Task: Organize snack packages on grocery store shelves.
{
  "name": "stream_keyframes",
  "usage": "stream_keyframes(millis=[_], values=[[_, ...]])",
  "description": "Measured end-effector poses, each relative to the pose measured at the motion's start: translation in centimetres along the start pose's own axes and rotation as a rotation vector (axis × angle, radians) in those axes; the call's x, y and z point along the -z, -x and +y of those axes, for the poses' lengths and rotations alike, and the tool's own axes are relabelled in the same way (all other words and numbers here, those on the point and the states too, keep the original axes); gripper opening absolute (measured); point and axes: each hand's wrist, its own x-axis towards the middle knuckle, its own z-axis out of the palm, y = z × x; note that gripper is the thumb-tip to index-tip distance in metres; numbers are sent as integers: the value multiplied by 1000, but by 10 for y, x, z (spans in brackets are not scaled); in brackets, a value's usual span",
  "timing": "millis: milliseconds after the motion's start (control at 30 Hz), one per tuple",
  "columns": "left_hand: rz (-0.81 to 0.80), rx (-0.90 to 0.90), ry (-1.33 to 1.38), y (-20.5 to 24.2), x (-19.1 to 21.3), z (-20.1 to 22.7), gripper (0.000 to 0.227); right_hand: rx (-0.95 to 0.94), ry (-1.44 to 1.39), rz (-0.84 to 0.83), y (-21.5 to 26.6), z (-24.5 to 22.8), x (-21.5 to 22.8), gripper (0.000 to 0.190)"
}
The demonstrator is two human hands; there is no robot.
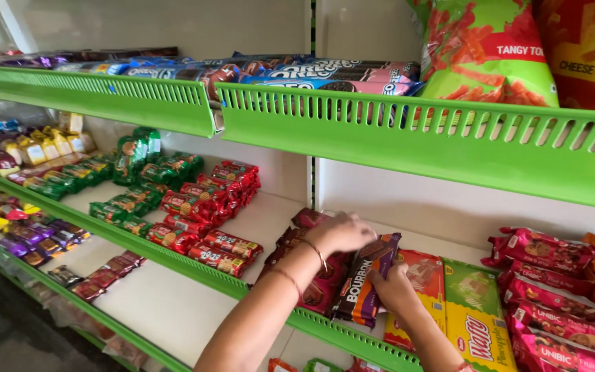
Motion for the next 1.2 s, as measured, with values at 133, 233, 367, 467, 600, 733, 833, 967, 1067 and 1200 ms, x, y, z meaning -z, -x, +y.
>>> stream_keyframes(millis=[133,233,367,467,600,733,833,967,1067,1200], values=[[151,-276,-192,-32,-70,-15,47,-120,305,-83,33,-59,15,42],[150,-183,-250,-3,-78,6,43,60,561,-118,13,-22,22,36],[347,-154,-143,12,-93,15,46,198,369,-105,-4,17,47,51],[403,-80,-67,20,-101,29,57,264,213,-86,24,2,103,62],[493,-18,27,14,-122,38,63,270,243,-8,74,-18,158,46],[493,35,87,8,-130,44,56,283,204,-64,102,-10,165,41],[467,68,92,-3,-138,42,57,199,273,-77,115,-12,155,40],[511,15,112,-3,-140,40,52,320,655,-6,121,-10,137,45],[533,-24,137,2,-139,39,51,299,858,-24,126,-11,126,49],[601,-99,8,-9,-136,32,40,414,930,-51,118,10,127,51]])
